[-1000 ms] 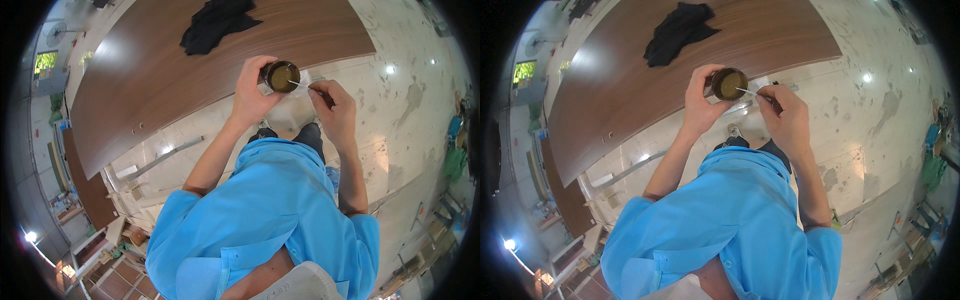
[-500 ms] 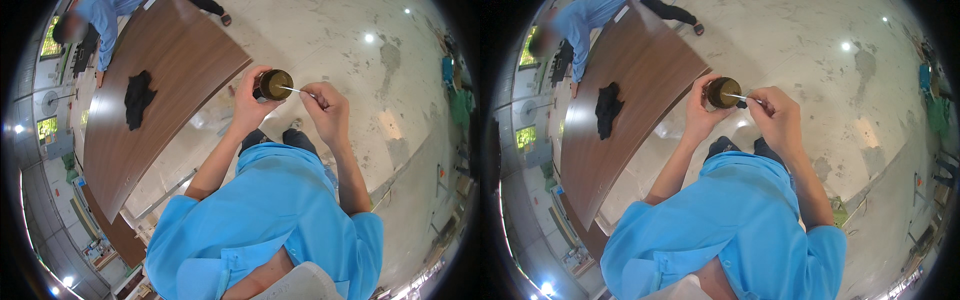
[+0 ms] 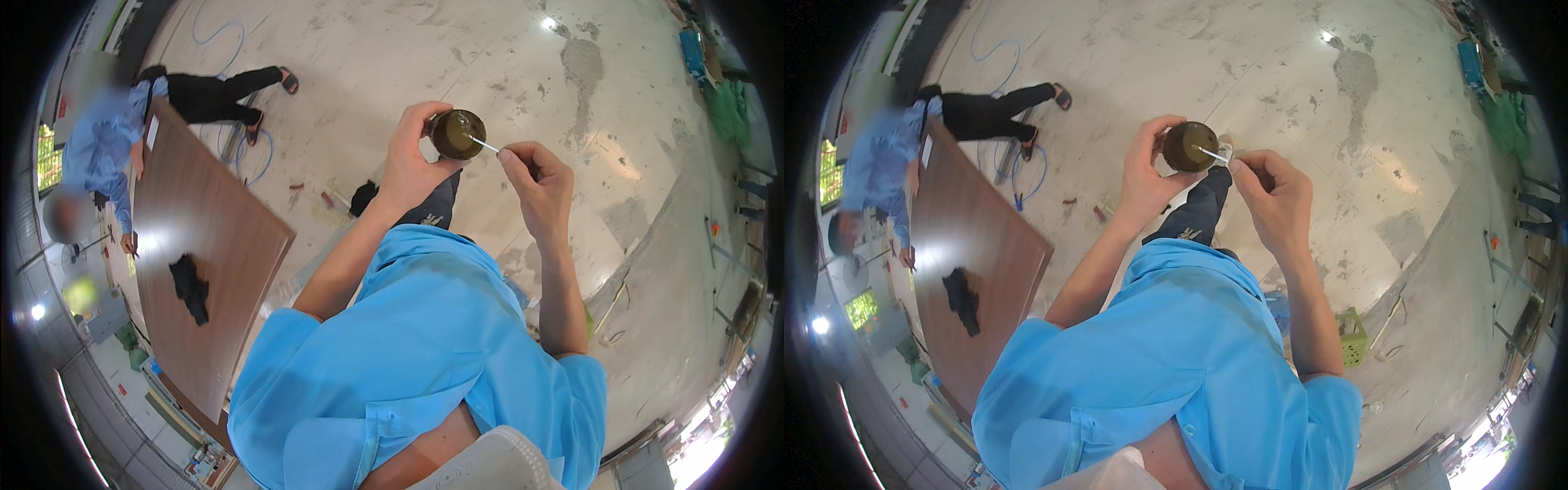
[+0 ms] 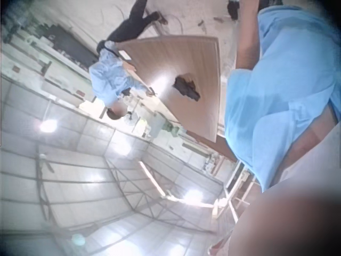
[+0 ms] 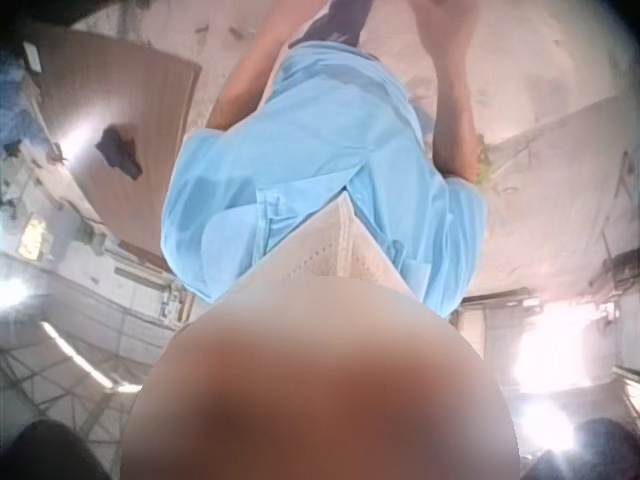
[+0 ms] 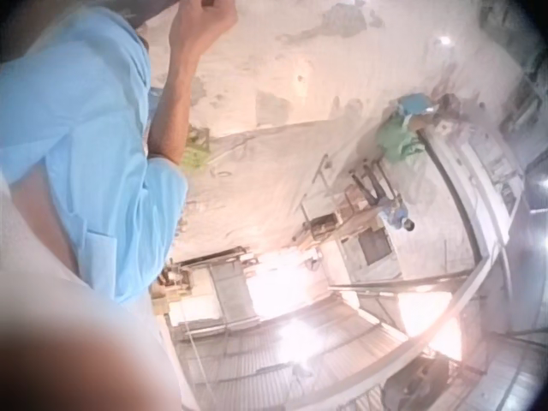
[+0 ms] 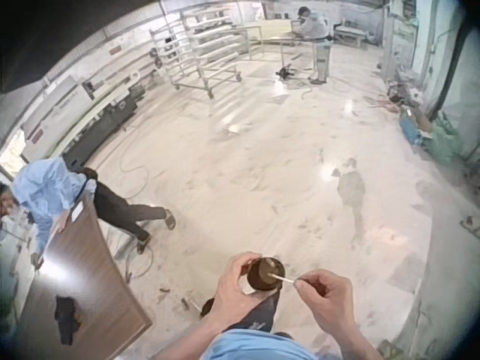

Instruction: The person mixes paint in a small container using a brush, then adds liquid from a bottle and continues stirring. The person also wipes a wooden surface with a cloth.

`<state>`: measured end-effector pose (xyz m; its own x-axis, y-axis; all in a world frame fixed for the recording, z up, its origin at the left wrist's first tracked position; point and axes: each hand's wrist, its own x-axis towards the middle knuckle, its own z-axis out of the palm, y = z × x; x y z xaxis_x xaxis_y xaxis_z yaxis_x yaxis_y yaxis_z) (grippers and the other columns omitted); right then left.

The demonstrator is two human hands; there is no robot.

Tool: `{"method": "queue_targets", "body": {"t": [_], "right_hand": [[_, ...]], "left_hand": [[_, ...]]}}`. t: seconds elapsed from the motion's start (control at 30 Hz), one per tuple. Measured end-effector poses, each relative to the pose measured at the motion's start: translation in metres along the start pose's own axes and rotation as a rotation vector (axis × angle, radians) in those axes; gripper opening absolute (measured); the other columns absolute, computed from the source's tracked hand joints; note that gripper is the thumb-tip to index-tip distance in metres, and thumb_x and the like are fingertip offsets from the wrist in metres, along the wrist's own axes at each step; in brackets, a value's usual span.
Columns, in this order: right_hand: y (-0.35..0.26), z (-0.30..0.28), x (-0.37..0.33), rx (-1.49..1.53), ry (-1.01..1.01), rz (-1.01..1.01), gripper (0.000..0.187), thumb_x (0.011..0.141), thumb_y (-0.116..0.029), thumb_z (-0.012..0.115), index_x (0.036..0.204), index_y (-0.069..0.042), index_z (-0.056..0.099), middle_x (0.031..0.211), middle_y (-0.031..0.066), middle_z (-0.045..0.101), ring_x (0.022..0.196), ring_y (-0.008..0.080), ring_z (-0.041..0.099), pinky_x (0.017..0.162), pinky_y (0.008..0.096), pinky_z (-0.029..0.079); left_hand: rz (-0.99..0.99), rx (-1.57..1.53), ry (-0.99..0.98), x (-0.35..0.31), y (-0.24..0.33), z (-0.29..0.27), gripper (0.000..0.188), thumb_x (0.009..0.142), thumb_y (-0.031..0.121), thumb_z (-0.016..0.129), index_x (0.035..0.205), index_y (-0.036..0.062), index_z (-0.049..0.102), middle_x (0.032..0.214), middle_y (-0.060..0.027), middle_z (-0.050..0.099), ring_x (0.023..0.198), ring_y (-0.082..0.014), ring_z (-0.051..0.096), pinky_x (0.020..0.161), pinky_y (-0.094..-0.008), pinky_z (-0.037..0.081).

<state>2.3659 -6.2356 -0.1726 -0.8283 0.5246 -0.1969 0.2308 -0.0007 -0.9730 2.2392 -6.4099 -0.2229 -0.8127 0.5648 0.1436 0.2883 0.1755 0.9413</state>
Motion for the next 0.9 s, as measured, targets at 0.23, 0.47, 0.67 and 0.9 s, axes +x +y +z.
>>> {"method": "queue_targets", "body": {"t": [0.23, 0.47, 0.67, 0.9], "right_hand": [[-0.023, -0.067, 0.166, 0.054, 0.079, 0.043, 0.017, 0.1, -0.014, 0.076, 0.104, 0.002, 0.077, 0.082, -0.0036, 0.067, 0.072, 0.003, 0.053, 0.064, 0.0223, 0.042], [-0.042, -0.135, 0.288, 0.286, 0.218, 0.066, 0.018, 0.101, -0.016, 0.076, 0.108, 0.001, 0.076, 0.085, -0.0032, 0.067, 0.072, 0.0021, 0.051, 0.062, 0.0206, 0.037], [-0.032, -0.224, 0.422, 0.418, 0.352, 0.121, 0.017, 0.101, -0.015, 0.076, 0.106, 0.001, 0.077, 0.086, -0.0038, 0.068, 0.075, 0.0028, 0.055, 0.065, 0.0202, 0.04], [-0.082, -0.375, 0.608, 0.702, 0.222, -0.032, 0.019, 0.107, -0.022, 0.07, 0.112, -0.003, 0.07, 0.087, 0.0044, 0.072, 0.062, 0.0056, 0.055, 0.056, 0.0215, 0.041]], "left_hand": [[0.037, -0.009, -0.078, 0.186, -0.003, 0.056, 0.075, 0.072, -0.005, 0.093, 0.138, 0.0079, 0.059, 0.129, -0.0051, 0.065, 0.115, -0.0175, 0.066, 0.105, -0.0348, 0.053], [0.09, -0.027, -0.254, 0.363, 0.012, 0.127, 0.075, 0.073, -0.005, 0.094, 0.138, 0.0084, 0.059, 0.128, -0.0041, 0.065, 0.111, -0.0165, 0.065, 0.099, -0.0339, 0.054], [0.124, -0.036, -0.387, 0.523, -0.01, 0.224, 0.078, 0.073, -0.003, 0.095, 0.141, 0.0073, 0.057, 0.131, -0.0059, 0.064, 0.124, -0.0191, 0.064, 0.106, -0.0357, 0.052], [0.006, -0.173, -0.475, 0.721, 0.048, 0.346, 0.078, 0.076, -0.008, 0.09, 0.143, 0.0053, 0.054, 0.133, -0.0088, 0.066, 0.125, -0.0198, 0.065, 0.107, -0.0348, 0.053]]}}
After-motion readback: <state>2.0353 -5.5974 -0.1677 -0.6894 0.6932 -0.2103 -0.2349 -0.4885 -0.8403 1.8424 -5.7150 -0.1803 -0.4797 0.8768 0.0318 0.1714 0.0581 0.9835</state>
